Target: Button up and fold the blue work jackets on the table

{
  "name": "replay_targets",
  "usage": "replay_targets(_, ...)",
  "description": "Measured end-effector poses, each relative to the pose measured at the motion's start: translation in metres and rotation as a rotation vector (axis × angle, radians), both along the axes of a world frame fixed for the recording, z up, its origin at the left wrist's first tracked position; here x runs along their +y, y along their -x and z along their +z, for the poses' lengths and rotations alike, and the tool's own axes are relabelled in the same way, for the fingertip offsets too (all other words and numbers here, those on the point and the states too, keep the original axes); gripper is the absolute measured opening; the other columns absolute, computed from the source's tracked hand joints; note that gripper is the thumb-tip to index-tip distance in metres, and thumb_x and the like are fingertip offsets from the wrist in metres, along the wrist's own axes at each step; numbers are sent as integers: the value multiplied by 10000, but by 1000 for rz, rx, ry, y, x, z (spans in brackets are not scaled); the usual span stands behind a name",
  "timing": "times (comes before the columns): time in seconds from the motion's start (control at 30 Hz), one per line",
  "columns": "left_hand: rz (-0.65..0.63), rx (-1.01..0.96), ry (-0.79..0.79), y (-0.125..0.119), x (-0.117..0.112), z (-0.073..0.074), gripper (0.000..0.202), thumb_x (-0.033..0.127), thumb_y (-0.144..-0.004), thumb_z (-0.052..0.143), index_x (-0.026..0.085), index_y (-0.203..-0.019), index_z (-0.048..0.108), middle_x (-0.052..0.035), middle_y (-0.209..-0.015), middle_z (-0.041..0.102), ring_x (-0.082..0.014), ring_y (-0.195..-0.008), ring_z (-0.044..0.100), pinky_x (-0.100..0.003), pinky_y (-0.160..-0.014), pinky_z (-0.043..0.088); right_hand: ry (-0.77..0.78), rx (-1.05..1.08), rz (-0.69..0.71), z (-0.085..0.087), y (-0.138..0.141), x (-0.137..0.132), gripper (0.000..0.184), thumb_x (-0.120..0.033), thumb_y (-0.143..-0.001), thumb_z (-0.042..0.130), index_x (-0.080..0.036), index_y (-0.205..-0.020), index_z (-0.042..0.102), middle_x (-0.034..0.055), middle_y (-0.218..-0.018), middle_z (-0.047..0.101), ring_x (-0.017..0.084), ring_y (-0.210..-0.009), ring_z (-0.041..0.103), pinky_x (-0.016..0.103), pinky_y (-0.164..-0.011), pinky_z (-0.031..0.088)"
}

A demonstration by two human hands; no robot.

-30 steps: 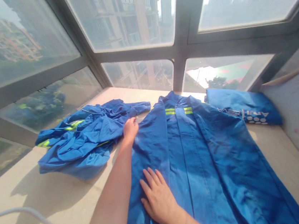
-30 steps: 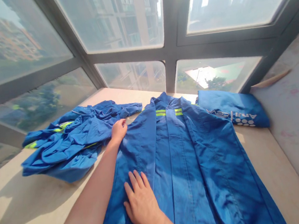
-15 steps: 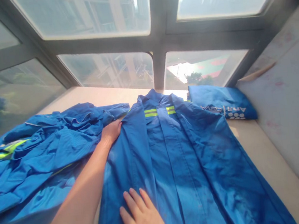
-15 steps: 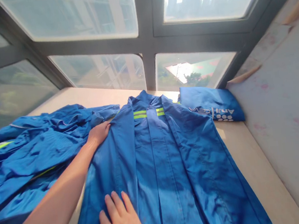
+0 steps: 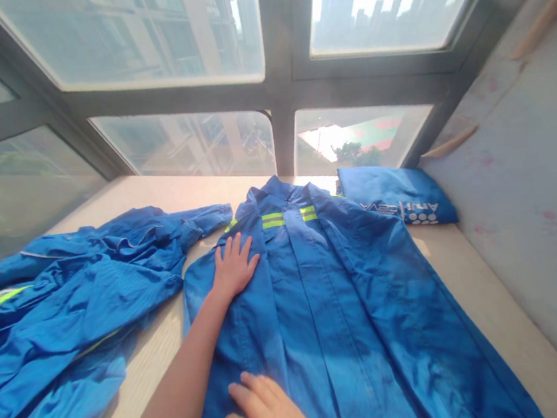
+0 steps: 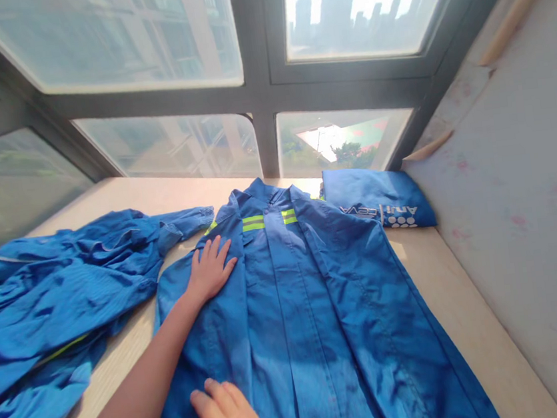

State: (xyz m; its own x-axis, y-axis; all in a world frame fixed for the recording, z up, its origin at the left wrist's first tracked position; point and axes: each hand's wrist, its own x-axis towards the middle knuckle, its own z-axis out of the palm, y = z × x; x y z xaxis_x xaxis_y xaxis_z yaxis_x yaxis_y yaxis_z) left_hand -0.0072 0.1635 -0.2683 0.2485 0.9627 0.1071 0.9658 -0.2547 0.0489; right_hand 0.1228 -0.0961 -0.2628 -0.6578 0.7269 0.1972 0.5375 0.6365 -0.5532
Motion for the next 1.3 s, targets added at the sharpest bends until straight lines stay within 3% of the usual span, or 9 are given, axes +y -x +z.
replay_targets(0.17, -17, 31, 10, 6, 2, -4, 607, 480, -1008, 376, 205, -1547, 418, -154, -1648, 295, -387, -1507, 273, -634, -1184, 204, -102, -49, 27, -5, 5, -7, 501, -473, -937, 595, -231, -1372, 538, 115, -1546, 475, 315, -1425, 427, 530, -1146, 417)
replay_targets(0.33, 40, 82, -81, -10, -8, 15, 563, 449, -992, 429, 160, -1466, 519, -209, -1592, 382, -411, -1465, 339, -637, -1158, 260, -44, -78, 14, 17, 15, -10, 616, -428, -951, 566, -159, -1489, 434, 167, -1613, 349, 350, -1485, 323, 578, -1179, 357)
replay_targets(0.47, 54, 42, -59, -30, -31, 31, 457, 299, -968, 458, 126, -1373, 581, -217, -1489, 511, -337, -1355, 501, -488, -1089, 426, -1, -32, -16, 35, 17, -12, 651, -330, -905, 613, -161, -1505, 426, 159, -1573, 416, 337, -1460, 368, 570, -1186, 349)
replay_targets(0.6, -2, -64, -57, -20, -72, 35, 490, 366, -979, 456, 115, -1385, 570, -204, -1484, 522, -317, -1370, 493, -467, -1118, 418, 20, 92, 119, 44, -45, 9, 360, -303, -923, 594, -236, -1272, 650, 57, -1366, 635, 182, -1272, 579, 300, -1087, 470)
replay_targets(0.73, -21, -73, -33, 15, -134, 20, 507, 457, -964, 464, 200, -1379, 603, -151, -1494, 534, -350, -1388, 477, -545, -1143, 373, -52, 13, -298, 40, -176, 41, 339, -164, -960, 447, -262, -1127, 726, 44, -1248, 709, 173, -1187, 637, 343, -1044, 501)
replay_targets(0.87, 17, 18, -16, 31, -178, 4, 601, 510, -942, 468, 240, -1476, 529, -125, -1586, 425, -378, -1463, 372, -583, -1171, 301, -112, -216, -554, 17, -259, 47, 455, -315, -960, 487, -213, -1389, 602, 112, -1497, 534, 276, -1427, 439, 479, -1145, 412)
replay_targets(0.97, 35, 71, 0, 26, -173, 4, 619, 500, -950, 458, 244, -1513, 484, -119, -1620, 364, -368, -1494, 319, -576, -1189, 259, -141, -387, -583, -2, -258, 46, 577, -382, -950, 505, -178, -1489, 503, 121, -1611, 377, 325, -1506, 294, 532, -1198, 302)
replay_targets(1.13, 28, 103, 39, 19, -143, 14, 618, 488, -967, 439, 221, -1525, 462, -128, -1622, 361, -370, -1494, 314, -580, -1189, 252, -175, -452, -629, -8, -236, 62, 557, -391, -979, 451, -158, -1480, 511, 130, -1613, 372, 326, -1507, 279, 519, -1188, 291)
replay_targets(1.3, 27, 80, 33, 22, -154, 17, 597, 483, -957, 458, 236, -1498, 498, -129, -1598, 406, -362, -1480, 347, -574, -1186, 275, -201, -439, -633, -11, -243, 46, 540, -383, -983, 444, -189, -1483, 505, 110, -1606, 389, 318, -1491, 318, 520, -1185, 297)
